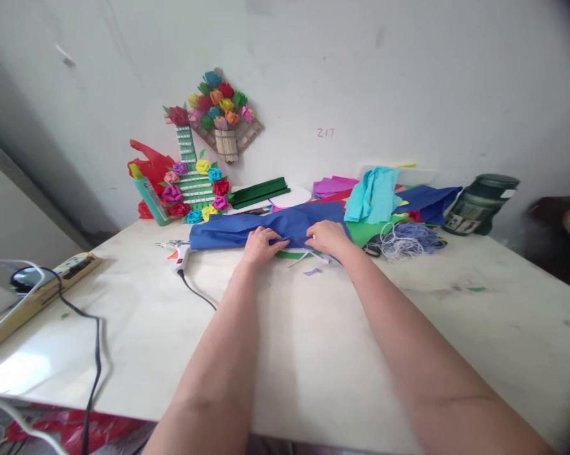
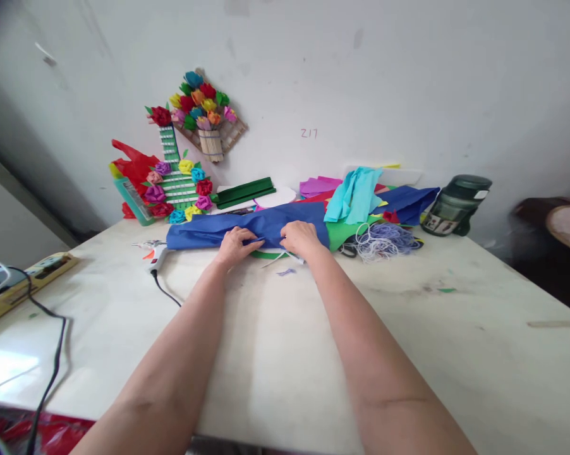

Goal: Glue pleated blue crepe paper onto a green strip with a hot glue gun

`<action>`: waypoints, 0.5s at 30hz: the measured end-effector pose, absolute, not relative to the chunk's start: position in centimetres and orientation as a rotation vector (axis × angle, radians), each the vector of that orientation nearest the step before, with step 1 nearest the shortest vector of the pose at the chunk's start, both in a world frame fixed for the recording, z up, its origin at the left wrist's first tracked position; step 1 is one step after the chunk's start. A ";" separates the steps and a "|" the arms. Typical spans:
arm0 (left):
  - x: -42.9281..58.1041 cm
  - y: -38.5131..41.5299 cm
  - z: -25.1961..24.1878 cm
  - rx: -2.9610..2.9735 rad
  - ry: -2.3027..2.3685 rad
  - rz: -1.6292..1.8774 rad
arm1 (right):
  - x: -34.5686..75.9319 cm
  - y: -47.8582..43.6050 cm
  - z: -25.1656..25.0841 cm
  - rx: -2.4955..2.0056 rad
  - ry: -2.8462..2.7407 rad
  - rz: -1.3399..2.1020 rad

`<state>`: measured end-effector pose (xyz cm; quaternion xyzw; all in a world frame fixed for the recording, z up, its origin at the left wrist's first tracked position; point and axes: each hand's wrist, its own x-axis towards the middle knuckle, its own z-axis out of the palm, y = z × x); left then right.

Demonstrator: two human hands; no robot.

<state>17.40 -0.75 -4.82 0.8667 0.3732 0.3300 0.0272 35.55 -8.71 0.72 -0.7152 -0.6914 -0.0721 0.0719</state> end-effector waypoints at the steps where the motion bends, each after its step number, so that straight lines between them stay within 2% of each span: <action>1: 17.5 -0.8 -4.8 2.697 1.146 1.019 | 35.5 -8.7 0.6 -2.141 -2.068 -0.247; 8: 18.3 -0.2 -4.9 2.602 1.199 0.974 | 34.9 -9.5 2.3 -1.965 -1.958 -0.271; 12: 18.6 0.1 -4.6 2.533 1.237 0.912 | 34.2 -10.2 3.9 -1.963 -2.171 0.112; 15: 18.7 0.2 -4.3 2.451 1.253 0.853 | 34.2 -10.0 3.7 -2.229 -2.274 0.306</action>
